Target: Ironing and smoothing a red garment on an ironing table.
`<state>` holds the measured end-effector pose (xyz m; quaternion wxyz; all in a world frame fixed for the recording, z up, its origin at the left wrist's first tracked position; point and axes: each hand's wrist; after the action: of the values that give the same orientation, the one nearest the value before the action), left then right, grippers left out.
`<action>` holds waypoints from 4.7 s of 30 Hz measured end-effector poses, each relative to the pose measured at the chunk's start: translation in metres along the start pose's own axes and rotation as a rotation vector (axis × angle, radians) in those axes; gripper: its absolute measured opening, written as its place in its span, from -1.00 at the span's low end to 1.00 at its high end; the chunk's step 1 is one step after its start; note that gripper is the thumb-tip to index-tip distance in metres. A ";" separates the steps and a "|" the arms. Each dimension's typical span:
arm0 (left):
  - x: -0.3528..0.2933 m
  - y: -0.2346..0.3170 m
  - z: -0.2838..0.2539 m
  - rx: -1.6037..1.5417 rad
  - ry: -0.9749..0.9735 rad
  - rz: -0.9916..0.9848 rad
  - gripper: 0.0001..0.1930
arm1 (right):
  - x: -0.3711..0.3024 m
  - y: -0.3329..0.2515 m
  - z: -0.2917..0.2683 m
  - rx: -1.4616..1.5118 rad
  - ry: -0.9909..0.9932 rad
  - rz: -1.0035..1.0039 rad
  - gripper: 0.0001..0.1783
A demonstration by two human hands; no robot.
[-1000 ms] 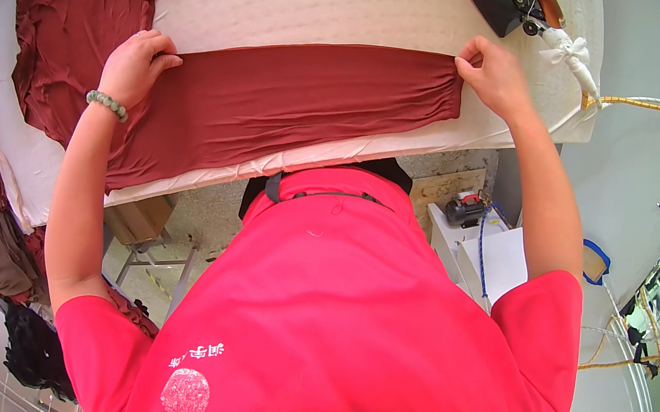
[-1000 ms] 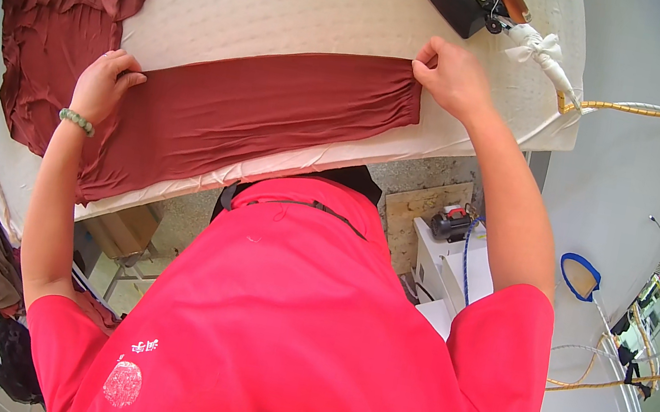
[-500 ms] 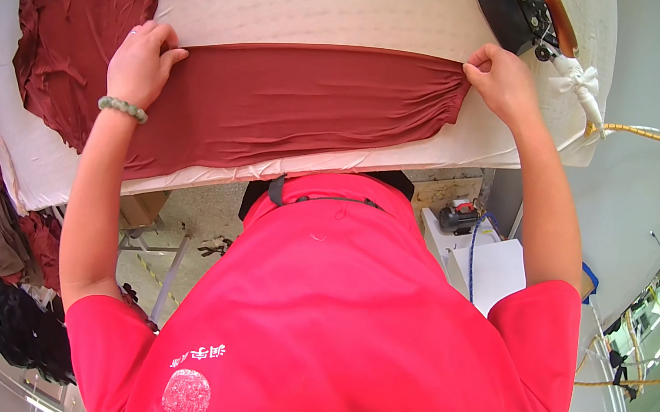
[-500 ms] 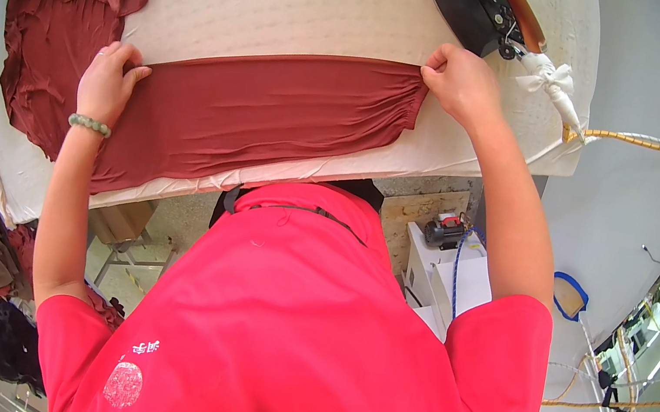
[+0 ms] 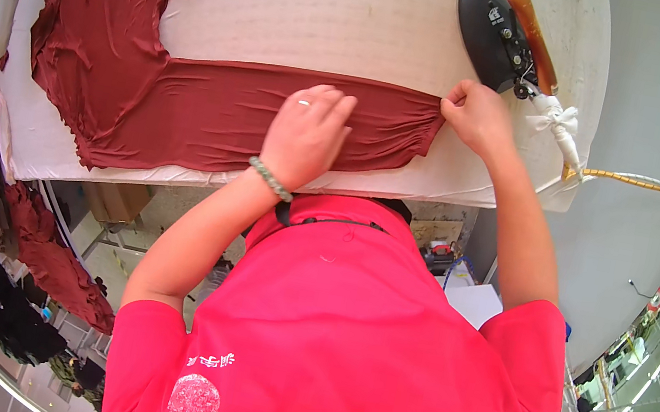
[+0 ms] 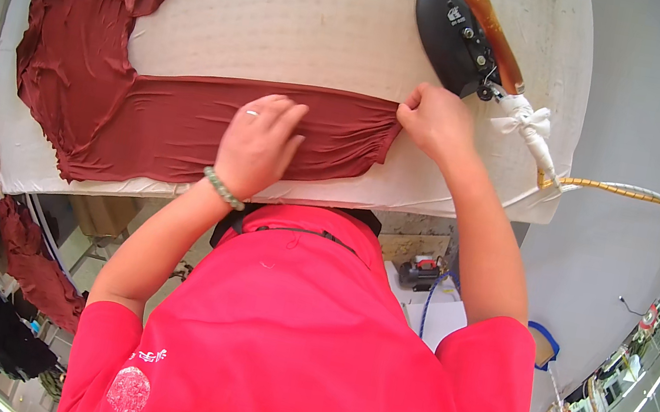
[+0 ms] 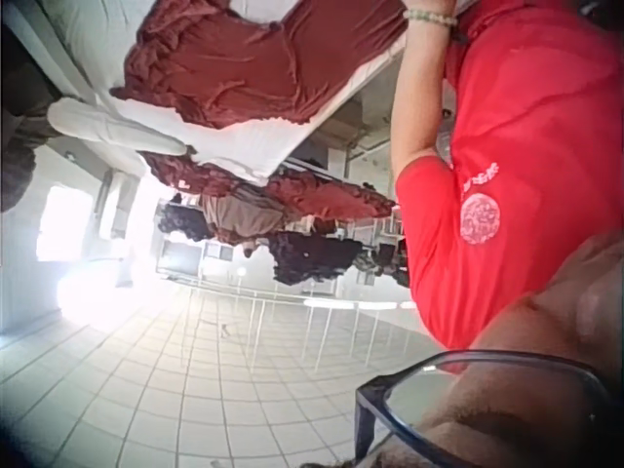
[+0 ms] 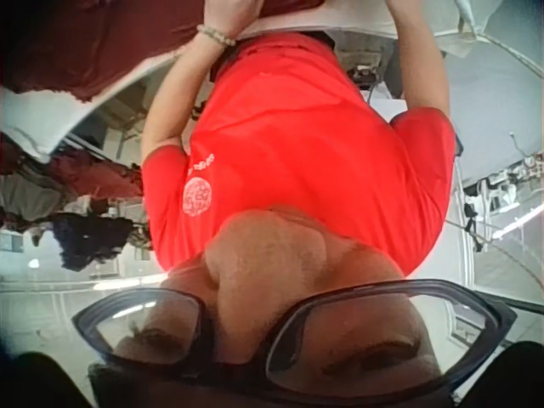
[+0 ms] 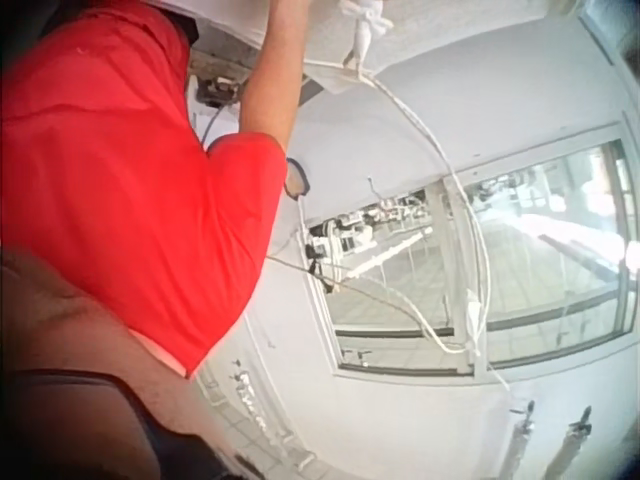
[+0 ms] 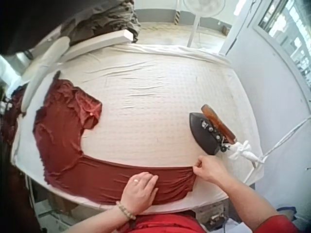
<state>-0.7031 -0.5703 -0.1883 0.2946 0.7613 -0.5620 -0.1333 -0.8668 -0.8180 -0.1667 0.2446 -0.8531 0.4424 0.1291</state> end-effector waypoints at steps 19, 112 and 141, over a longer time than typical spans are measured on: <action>0.042 0.082 0.082 0.341 -0.059 0.310 -0.66 | 0.051 -0.011 -0.077 -0.223 0.609 -0.087 -0.50; -0.013 -0.433 -0.523 0.315 0.631 -0.180 -0.55 | 0.025 -0.118 -0.226 1.255 0.456 -0.312 -0.75; -0.208 -0.200 -0.193 -0.651 0.716 -1.116 -0.74 | -0.069 -0.014 0.039 -0.363 0.476 0.489 -0.52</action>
<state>-0.5138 -0.2795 -0.1825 0.5594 0.8048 0.1074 -0.1669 -0.8954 -0.7426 -0.1654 -0.0578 -0.7581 0.6470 0.0584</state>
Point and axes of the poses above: each hand's wrist, its own x-axis towards the middle knuckle, its own z-axis out of the palm, y = z × x, and after that the axes turned 7 degrees about y, right-handed
